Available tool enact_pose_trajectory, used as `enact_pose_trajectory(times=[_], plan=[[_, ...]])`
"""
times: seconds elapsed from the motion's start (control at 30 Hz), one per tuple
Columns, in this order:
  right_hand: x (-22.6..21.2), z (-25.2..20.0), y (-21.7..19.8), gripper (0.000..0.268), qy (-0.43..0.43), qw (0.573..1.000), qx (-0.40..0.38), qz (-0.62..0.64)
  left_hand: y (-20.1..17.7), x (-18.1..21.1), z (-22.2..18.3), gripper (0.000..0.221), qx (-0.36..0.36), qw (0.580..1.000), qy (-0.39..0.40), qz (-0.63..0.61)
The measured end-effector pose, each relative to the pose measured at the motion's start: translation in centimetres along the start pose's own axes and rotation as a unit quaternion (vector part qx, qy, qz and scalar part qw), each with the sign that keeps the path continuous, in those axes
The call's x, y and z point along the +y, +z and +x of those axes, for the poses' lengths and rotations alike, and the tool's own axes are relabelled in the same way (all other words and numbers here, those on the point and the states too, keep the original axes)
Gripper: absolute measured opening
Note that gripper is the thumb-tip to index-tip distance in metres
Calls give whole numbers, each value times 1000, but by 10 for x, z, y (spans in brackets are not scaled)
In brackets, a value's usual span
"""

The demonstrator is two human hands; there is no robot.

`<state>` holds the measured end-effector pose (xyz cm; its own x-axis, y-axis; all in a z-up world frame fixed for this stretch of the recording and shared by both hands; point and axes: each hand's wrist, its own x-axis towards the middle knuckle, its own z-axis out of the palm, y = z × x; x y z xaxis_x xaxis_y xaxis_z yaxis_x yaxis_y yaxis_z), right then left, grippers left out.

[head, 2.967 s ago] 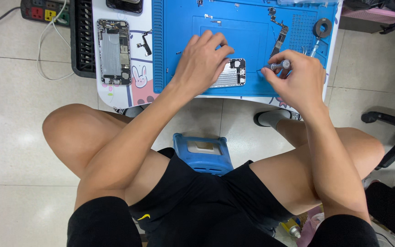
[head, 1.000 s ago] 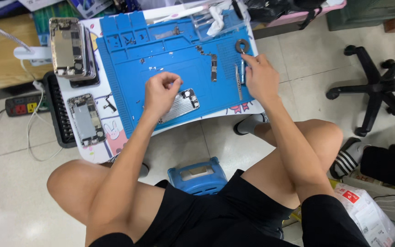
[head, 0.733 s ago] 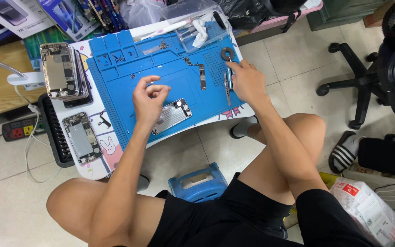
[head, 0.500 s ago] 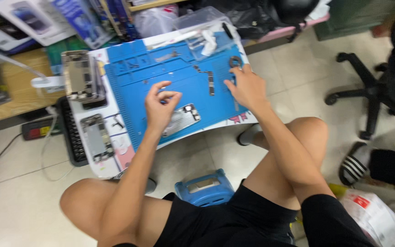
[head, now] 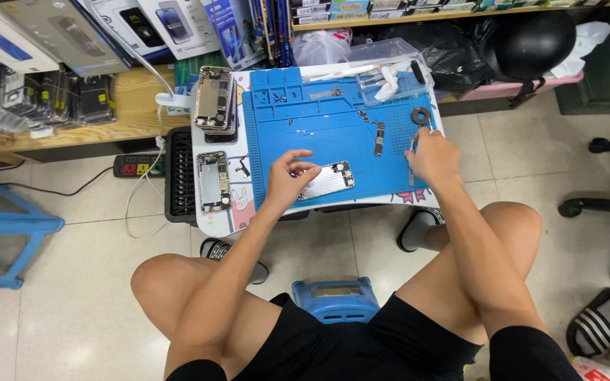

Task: The person uses a screwdriver to remove screws from a disassembled smartphone chassis on a blue mat. They then use tweezers to place a small metal bracket onto the chassis and continue adjusting internal components.

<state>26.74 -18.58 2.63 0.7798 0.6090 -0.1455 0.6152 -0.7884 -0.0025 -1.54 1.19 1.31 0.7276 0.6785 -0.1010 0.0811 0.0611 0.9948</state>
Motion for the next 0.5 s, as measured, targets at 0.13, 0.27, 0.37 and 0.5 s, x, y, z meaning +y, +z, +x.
enact_pose_trajectory(times=[0.13,0.27,0.37,0.5], plan=[[7,9,13,30,1,1000,-18,5,-14,-7,-12,37,34,999,-5,8],[4,20,8,20,17,999,-39,-24,-10,9,-14,34,49,999,-14,-20],[-8,14,-12,26,30,996,-76,-41,-4,15,-8,32,44,998,-19,-39],[-16,15,-29,26,40,992,-98,-68,13,15,13,29,42,997,-19,-58]])
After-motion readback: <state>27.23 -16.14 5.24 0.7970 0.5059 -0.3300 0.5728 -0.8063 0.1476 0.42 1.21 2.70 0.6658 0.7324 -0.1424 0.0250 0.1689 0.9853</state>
